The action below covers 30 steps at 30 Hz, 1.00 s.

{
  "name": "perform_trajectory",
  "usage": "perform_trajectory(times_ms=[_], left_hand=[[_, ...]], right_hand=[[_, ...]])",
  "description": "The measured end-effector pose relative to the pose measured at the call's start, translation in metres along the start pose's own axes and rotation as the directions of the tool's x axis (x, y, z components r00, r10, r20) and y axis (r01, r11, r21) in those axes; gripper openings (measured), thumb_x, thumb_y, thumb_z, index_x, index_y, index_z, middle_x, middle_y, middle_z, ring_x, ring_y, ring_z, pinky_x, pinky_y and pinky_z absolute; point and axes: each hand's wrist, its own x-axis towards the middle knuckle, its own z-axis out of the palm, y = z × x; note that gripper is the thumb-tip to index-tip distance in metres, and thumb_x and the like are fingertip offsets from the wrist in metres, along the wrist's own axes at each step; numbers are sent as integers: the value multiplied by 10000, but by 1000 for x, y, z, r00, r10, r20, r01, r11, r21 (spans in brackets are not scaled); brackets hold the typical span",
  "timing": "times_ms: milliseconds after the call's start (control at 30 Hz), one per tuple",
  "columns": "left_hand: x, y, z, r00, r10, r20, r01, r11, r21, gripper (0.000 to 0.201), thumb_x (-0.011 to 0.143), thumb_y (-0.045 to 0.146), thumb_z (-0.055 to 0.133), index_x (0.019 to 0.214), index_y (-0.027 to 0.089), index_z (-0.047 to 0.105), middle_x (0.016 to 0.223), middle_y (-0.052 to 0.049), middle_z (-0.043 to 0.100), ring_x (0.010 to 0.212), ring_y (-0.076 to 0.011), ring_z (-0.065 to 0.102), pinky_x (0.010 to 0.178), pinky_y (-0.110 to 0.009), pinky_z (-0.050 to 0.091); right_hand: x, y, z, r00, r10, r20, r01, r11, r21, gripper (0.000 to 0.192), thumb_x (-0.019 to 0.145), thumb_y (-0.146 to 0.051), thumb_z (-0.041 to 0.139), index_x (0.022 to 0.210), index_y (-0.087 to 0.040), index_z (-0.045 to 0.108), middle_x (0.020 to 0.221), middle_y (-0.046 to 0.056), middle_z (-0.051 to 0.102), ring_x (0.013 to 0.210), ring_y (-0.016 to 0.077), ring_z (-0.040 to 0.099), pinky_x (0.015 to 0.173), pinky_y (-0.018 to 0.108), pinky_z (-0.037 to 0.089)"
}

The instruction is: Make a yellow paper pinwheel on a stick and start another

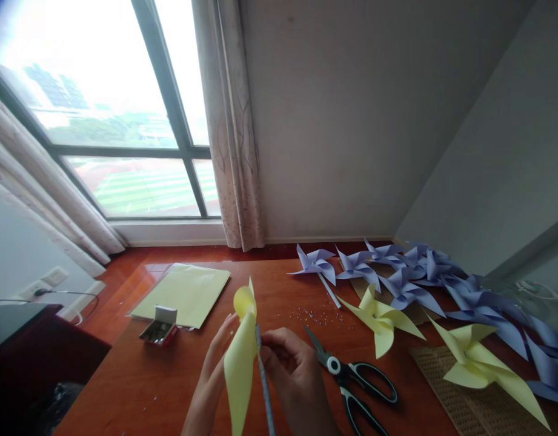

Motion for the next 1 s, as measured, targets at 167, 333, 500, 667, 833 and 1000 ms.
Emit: perform_trajectory(times_ms=[167,333,500,667,833,1000], left_hand=[[5,-5,-2,999,10,40,-10,1000,0,912,788,887,364,1508,339,473,1675,-91,247,1539,-451,184,1217,-648,192],[8,-5,-2,999,21,34,-22,999,45,905,776,889,401,1500,350,482,1695,-84,196,1547,-451,148,1212,-660,168],[9,-4,1,999,36,-14,-34,994,108,905,741,902,448,1472,373,508,1685,-74,244,1529,-449,219,1193,-646,249],[9,-4,1,998,59,-18,-57,991,118,779,874,820,270,1473,382,507,1689,-53,234,1545,-417,192,1206,-636,219],[11,7,1,997,58,-58,-49,986,157,750,920,761,237,1490,351,501,1678,-60,268,1537,-411,226,1200,-629,255],[12,12,1,996,75,-49,-67,986,152,746,931,747,238,1505,335,481,1683,-77,251,1540,-408,221,1208,-626,229]], right_hand=[[1,0,3,1000,0,-30,0,1000,12,466,718,-622,800,874,-183,793,793,70,711,737,212,645,667,290,510],[2,1,1,998,-50,-33,50,999,-8,476,709,-638,801,869,-190,800,770,58,698,727,204,639,653,282,506],[3,1,0,999,-49,2,49,999,-15,455,720,-619,802,876,-192,800,793,67,718,744,219,654,675,299,524],[3,2,0,999,-52,-5,52,999,3,437,739,-609,792,902,-204,812,789,54,714,743,208,653,672,281,515],[3,0,-4,996,-28,81,29,1000,-11,416,770,-581,783,964,-215,812,807,54,721,764,218,655,715,302,518],[3,-1,-6,996,5,94,-5,1000,-3,405,780,-567,782,976,-213,808,855,66,731,825,234,667,734,305,519]])
